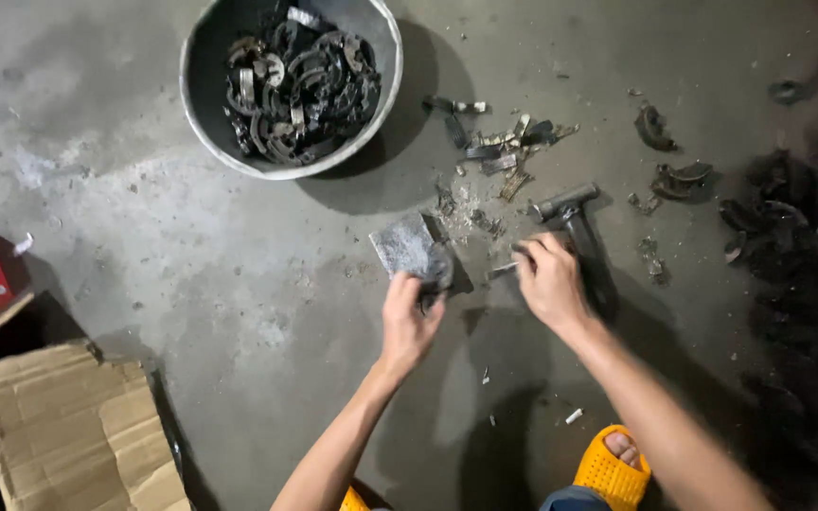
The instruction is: The person kneels on a concrete workshop floor and hammers used brake shoe assemblies on a small steel block to knock out rivets and separate the lining pieces. They work the parts one at a time and toss the processed pieces into a large metal basin filled with similar parts.
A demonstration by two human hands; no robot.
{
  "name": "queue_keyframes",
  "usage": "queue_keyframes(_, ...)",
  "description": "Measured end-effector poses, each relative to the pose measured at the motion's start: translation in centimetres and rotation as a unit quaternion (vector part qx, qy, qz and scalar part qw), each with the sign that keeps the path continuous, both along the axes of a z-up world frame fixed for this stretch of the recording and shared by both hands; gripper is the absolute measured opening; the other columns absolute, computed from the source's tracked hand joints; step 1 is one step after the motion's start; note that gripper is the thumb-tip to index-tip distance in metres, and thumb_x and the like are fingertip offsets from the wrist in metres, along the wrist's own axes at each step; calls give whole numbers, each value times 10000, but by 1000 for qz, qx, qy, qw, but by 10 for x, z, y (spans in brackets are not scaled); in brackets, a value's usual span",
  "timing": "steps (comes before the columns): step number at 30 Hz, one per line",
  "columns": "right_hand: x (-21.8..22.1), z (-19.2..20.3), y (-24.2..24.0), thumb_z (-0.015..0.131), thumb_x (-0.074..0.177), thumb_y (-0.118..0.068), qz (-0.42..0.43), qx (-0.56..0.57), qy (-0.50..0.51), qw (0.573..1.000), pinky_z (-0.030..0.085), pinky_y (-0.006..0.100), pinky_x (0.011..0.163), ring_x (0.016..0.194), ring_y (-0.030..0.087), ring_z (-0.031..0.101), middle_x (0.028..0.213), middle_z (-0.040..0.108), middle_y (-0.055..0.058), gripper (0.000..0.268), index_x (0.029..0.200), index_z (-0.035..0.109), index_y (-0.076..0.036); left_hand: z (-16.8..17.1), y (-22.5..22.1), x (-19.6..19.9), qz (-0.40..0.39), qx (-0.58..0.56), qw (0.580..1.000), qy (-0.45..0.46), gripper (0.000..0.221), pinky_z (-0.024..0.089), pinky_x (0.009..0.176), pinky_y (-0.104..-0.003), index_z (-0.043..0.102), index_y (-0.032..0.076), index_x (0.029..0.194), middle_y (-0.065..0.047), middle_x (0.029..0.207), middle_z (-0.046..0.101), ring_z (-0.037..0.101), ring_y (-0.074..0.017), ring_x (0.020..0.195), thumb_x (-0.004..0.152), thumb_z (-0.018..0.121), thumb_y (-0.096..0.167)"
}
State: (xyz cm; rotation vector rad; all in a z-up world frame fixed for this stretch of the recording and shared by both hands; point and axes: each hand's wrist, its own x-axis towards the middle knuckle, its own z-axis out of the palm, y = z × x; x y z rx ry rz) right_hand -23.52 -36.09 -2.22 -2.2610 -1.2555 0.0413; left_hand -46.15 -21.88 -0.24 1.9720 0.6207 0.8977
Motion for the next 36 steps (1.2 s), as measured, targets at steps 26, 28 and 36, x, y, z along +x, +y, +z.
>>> queue_keyframes(26, -28, -28, 101, 835, 816, -226, -43, -83, 127, 987, 584, 429, 822, 879, 341, 737, 845, 750, 124, 169, 949, 815, -123, -12, 79, 2, -111, 101, 873, 464, 1322, 179, 1240, -622, 242, -64, 1576, -349, 1635, 162, 140, -449, 1560, 599, 909, 527)
queue_keyframes(28, -30, -24, 93, 830, 822, -204, -35, -80, 120, 989, 585, 429, 813, 870, 340, 738, 843, 745, 120, 153, 954, 815, -127, -11, 75, -3, -117, 104, 876, 456, 1319, 156, 1248, -618, 246, -70, 1573, -363, 1628, 172, 146, -462, 1555, 591, 915, 503)
queue_keyframes(36, 25, 52, 19, 834, 835, -88, -115, 14, 32, 993, 594, 393, 783, 913, 336, 732, 947, 733, 145, 260, 1081, 774, -29, 56, 81, -39, -129, 137, 914, 358, 1123, 383, 1082, -684, 366, -55, 1526, -387, 1563, 290, 290, -563, 1460, 667, 938, 388)
